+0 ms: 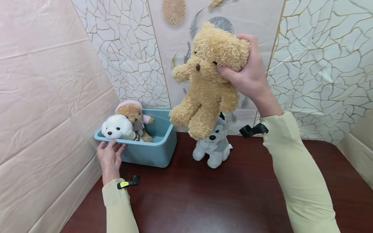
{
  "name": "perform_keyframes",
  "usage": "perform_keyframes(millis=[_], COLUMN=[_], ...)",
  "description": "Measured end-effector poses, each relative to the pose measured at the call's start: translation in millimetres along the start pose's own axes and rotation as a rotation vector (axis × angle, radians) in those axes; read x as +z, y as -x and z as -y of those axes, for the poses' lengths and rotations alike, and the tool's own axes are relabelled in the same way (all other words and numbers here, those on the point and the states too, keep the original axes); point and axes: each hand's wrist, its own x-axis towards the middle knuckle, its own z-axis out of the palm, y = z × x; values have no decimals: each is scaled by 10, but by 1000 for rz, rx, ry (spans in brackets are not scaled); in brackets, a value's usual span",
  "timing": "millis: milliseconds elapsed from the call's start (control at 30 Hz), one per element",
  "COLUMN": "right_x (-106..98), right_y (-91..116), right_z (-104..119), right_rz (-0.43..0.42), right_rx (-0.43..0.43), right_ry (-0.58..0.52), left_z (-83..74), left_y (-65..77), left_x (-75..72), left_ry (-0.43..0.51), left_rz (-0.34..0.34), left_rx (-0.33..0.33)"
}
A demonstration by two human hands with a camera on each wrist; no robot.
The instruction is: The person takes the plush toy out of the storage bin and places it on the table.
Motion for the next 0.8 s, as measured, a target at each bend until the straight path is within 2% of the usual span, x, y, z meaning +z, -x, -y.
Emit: perform_keyframes(millis=[267,567,800], right_x=[-377,-681,-959], right_y=[107,203,374], right_z=[-116,-175,-246], right_rz=[-69,-98,-142], right_rx=[52,156,251], right_ry=[-76,-15,46], left_z=[-26,-29,-18], left_y=[7,7,8], left_x=[24,-10,1], left_ry=[-4,20,10], left_rz=[1,8,8], left_rx=[-10,-10,-9])
